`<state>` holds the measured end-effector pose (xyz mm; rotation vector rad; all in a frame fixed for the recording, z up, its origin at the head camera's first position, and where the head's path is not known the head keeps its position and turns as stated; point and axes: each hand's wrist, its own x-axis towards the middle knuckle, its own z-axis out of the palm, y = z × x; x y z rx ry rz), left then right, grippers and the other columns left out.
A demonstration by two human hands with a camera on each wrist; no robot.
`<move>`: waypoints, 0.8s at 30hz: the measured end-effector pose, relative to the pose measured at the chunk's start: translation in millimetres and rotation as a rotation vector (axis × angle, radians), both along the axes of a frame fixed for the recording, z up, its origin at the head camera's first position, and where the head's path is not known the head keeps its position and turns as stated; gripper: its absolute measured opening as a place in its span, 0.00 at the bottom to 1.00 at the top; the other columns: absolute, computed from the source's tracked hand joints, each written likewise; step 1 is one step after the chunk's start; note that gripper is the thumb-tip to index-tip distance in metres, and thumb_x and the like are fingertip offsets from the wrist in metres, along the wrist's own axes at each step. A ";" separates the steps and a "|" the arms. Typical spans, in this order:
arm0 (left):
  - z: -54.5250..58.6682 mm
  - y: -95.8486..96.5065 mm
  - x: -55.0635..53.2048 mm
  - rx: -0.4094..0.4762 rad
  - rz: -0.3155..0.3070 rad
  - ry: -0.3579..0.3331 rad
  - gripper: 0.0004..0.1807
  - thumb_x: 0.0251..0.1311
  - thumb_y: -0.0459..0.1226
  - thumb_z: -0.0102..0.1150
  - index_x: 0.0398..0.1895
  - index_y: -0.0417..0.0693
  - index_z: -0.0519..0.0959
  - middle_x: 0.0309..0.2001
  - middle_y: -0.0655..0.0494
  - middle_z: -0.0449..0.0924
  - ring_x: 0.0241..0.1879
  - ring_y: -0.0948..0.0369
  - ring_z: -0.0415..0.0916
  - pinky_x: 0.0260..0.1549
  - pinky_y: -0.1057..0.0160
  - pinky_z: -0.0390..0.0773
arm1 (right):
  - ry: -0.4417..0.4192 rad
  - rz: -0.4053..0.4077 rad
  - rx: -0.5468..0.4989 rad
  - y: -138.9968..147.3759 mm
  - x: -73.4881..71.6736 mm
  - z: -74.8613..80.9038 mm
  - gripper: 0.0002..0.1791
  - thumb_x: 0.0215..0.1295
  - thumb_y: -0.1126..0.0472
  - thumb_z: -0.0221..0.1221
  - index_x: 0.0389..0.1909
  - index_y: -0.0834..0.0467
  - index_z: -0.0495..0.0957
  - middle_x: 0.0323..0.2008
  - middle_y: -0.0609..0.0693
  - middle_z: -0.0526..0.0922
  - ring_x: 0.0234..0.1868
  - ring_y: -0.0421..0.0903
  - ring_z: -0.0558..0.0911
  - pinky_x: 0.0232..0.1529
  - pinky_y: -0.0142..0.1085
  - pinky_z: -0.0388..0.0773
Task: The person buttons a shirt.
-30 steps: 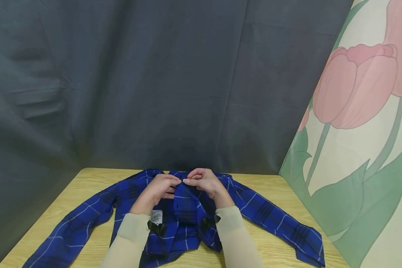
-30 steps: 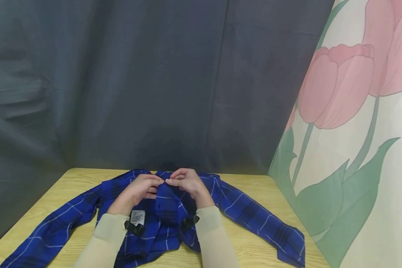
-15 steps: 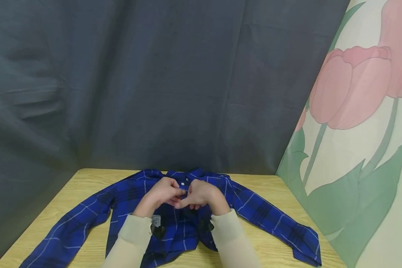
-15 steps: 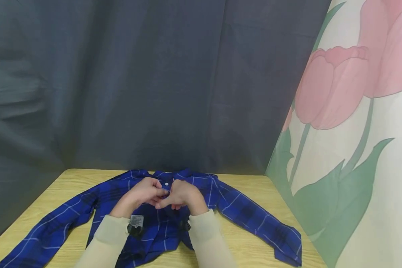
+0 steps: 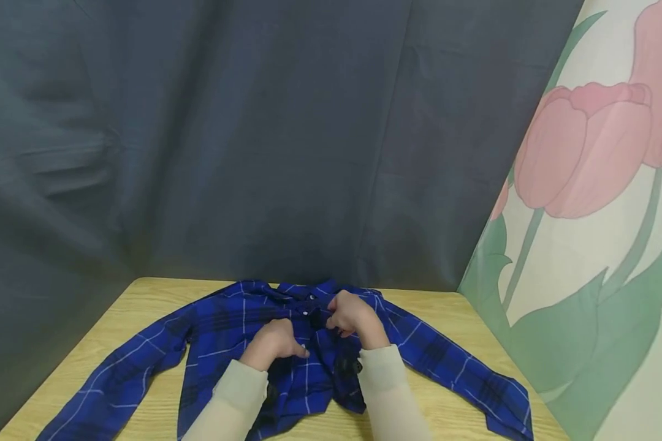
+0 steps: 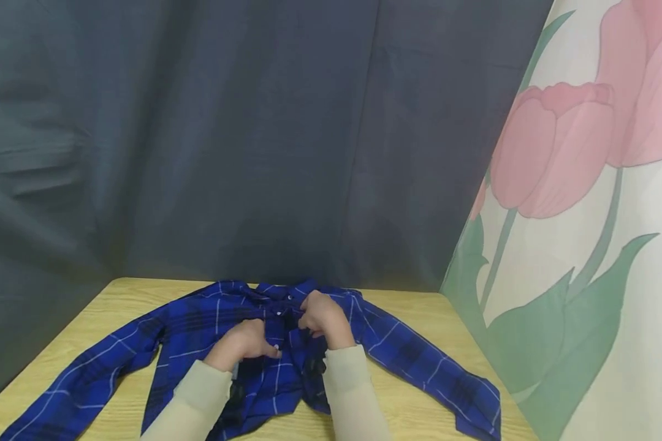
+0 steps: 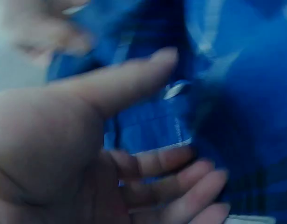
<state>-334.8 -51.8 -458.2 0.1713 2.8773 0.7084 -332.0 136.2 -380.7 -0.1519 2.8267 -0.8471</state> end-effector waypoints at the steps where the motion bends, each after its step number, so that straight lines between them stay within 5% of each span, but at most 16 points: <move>1: -7.7 3.2 -4.2 -0.049 0.028 -0.003 0.33 0.52 0.55 0.84 0.49 0.36 0.86 0.44 0.43 0.89 0.40 0.48 0.86 0.45 0.48 0.88 | 0.013 -0.011 -0.017 1.8 -0.2 1.4 0.14 0.62 0.68 0.75 0.48 0.65 0.87 0.41 0.57 0.89 0.30 0.51 0.89 0.34 0.41 0.91; 3: -17.9 7.2 -11.2 -0.085 0.071 -0.005 0.30 0.54 0.50 0.84 0.51 0.38 0.87 0.51 0.41 0.88 0.45 0.46 0.86 0.49 0.44 0.88 | 0.054 -0.035 -0.046 5.0 -0.2 5.2 0.11 0.62 0.65 0.76 0.43 0.63 0.87 0.36 0.55 0.88 0.28 0.49 0.88 0.35 0.41 0.91; 5: -14.6 5.5 -10.3 -0.056 0.042 0.024 0.14 0.57 0.43 0.81 0.37 0.44 0.88 0.41 0.49 0.88 0.38 0.52 0.84 0.41 0.50 0.86 | 0.084 -0.057 -0.074 7.7 0.7 8.7 0.09 0.62 0.64 0.77 0.39 0.61 0.87 0.32 0.53 0.86 0.27 0.47 0.86 0.36 0.40 0.90; 7: -10.8 -1.3 -11.1 0.053 -0.022 0.049 0.10 0.61 0.38 0.77 0.26 0.47 0.86 0.31 0.54 0.86 0.30 0.56 0.81 0.33 0.57 0.82 | 0.096 -0.049 -0.115 11.9 2.1 11.4 0.07 0.63 0.65 0.75 0.39 0.61 0.88 0.33 0.53 0.86 0.28 0.46 0.84 0.36 0.39 0.89; 9: 6.9 -11.9 -2.4 0.220 -0.078 0.049 0.14 0.65 0.36 0.74 0.21 0.49 0.82 0.22 0.59 0.80 0.24 0.61 0.77 0.27 0.63 0.77 | 0.077 -0.001 -0.161 16.5 3.1 14.9 0.06 0.64 0.64 0.74 0.41 0.60 0.91 0.38 0.53 0.89 0.31 0.46 0.85 0.38 0.40 0.90; 12: 30.3 -31.0 3.5 0.498 -0.096 -0.013 0.07 0.71 0.36 0.70 0.35 0.41 0.85 0.22 0.58 0.80 0.24 0.62 0.79 0.27 0.66 0.78 | 0.035 0.073 -0.240 23.9 2.4 18.5 0.07 0.68 0.62 0.73 0.44 0.59 0.92 0.43 0.52 0.90 0.37 0.46 0.85 0.40 0.40 0.90; 14: 39.6 -43.1 3.3 0.605 -0.109 -0.027 0.09 0.74 0.38 0.67 0.43 0.40 0.85 0.24 0.59 0.79 0.26 0.63 0.79 0.30 0.67 0.80 | 0.012 0.101 -0.298 27.8 0.3 19.8 0.09 0.70 0.60 0.73 0.46 0.58 0.92 0.44 0.51 0.91 0.39 0.45 0.85 0.42 0.40 0.90; 19: 47.2 -58.1 -0.5 0.702 -0.158 -0.077 0.10 0.76 0.39 0.65 0.45 0.39 0.84 0.29 0.60 0.82 0.32 0.63 0.80 0.36 0.67 0.83 | -0.055 0.144 -0.464 28.6 -7.1 14.2 0.09 0.71 0.61 0.71 0.46 0.62 0.89 0.38 0.51 0.92 0.37 0.45 0.86 0.44 0.40 0.90; 24: 44.7 -52.3 -0.2 0.760 -0.154 -0.120 0.09 0.70 0.37 0.71 0.40 0.42 0.80 0.29 0.59 0.86 0.32 0.63 0.84 0.36 0.66 0.85 | -0.100 0.131 -0.489 15.7 -11.4 3.0 0.04 0.69 0.64 0.69 0.38 0.60 0.86 0.33 0.47 0.87 0.35 0.44 0.84 0.42 0.38 0.90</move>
